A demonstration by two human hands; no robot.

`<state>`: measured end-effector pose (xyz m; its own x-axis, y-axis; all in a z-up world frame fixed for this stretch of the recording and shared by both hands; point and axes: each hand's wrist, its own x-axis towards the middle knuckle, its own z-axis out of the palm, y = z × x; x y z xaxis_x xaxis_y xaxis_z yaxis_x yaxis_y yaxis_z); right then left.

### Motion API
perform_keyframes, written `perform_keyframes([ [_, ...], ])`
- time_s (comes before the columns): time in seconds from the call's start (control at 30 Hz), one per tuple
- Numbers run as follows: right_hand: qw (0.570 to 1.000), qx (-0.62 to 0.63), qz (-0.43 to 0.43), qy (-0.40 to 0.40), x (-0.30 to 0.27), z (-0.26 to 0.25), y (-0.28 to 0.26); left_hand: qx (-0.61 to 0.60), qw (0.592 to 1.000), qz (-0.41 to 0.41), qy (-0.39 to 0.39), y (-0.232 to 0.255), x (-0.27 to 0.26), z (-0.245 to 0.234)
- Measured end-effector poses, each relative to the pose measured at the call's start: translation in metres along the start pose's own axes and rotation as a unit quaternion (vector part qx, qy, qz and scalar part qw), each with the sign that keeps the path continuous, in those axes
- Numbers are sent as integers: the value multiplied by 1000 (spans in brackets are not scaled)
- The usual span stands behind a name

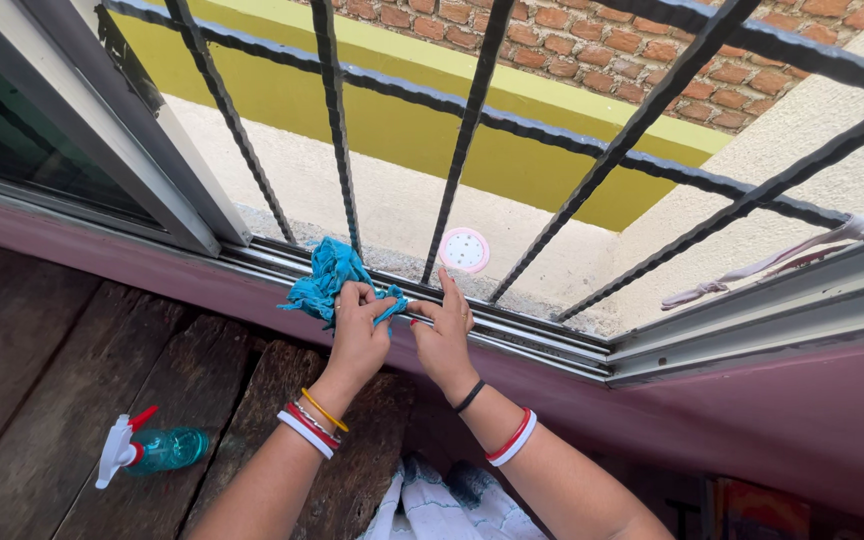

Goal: The person wipes the bottom metal track of a window frame with a blue cloth. They move the cloth back and forth along the track, cleaning the surface and the area around the vertical bars of the security grille.

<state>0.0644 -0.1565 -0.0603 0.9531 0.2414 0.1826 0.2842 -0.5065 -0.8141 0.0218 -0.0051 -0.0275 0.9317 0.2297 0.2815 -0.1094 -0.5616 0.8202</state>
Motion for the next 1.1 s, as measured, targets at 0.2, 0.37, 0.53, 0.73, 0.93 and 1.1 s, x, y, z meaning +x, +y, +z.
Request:
perform_keyframes([
  [0.2, 999, 49, 18, -6, 11, -7, -18, -53, 998, -14, 32, -2, 10, -7],
  [0.37, 992, 96, 80, -15, 27, -8, -30, -187, 974, -124, 27, -4, 39, -11],
  [0.53, 999, -9, 4, 47, 38, -9, -28, -281, 926, -252, 7, 1, 55, -8],
  [0.73, 978, -140, -146, 50, 26, -20, -52, -236, 950, -206, 18, -7, 59, 4],
  [0.93, 978, -165, -119, 32, 33, -9, -36, -256, 941, -219, 32, -8, 54, -1],
  [1.1, 979, -138, -146, 22, 29, -16, -35, -225, 960, -154, 59, -8, 53, 3],
])
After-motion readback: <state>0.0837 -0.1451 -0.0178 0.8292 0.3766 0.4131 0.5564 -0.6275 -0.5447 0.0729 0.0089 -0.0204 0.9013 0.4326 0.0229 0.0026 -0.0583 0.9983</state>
